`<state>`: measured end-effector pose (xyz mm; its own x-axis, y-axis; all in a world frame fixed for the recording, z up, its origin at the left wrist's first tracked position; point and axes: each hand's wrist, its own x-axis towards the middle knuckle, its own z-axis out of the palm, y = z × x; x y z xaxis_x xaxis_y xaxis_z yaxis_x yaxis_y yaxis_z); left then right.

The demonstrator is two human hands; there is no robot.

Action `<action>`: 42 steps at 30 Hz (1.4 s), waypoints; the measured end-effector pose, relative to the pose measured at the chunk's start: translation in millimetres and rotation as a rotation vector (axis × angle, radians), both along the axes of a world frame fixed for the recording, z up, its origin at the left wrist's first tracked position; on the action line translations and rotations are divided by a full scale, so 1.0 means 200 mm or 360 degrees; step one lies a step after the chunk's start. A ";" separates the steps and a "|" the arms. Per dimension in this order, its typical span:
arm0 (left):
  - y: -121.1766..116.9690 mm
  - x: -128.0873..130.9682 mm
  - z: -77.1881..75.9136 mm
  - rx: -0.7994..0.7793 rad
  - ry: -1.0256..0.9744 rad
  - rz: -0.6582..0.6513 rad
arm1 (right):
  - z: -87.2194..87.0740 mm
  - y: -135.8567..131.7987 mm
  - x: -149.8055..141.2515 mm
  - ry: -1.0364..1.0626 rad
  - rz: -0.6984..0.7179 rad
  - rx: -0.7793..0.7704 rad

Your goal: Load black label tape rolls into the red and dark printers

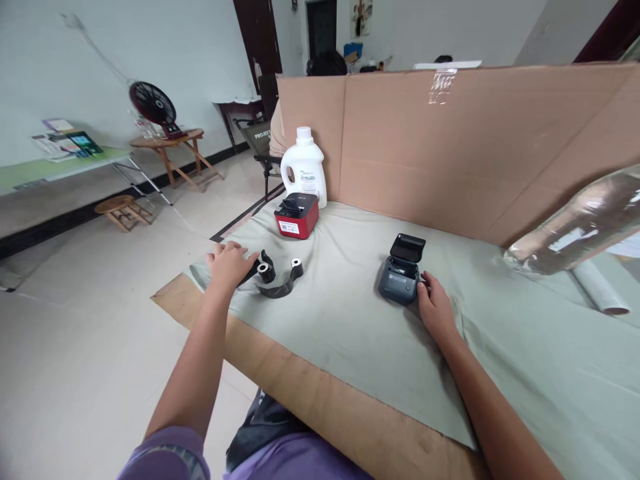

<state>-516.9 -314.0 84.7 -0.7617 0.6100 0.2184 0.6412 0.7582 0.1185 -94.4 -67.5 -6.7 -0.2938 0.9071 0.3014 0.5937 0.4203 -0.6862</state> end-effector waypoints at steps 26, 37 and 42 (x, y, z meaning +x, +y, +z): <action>0.84 0.98 0.00 0.1223 -0.2121 -0.1533 | 0.64 -0.04 -0.26 0.0498 0.0795 -0.0997; 0.75 1.19 -0.21 0.1116 -0.2387 -0.1129 | 0.46 0.18 -0.17 0.0125 0.0448 -0.0589; 0.68 1.29 -0.27 0.0912 -0.2370 -0.1060 | 0.39 0.22 -0.17 -0.0299 0.0368 -0.0187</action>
<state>-258.9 -178.0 30.8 -0.1645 0.9815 -0.0980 -0.0996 0.0823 0.9916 -128.9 -23.8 70.5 -0.5370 0.8351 0.1197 0.6125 0.4835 -0.6254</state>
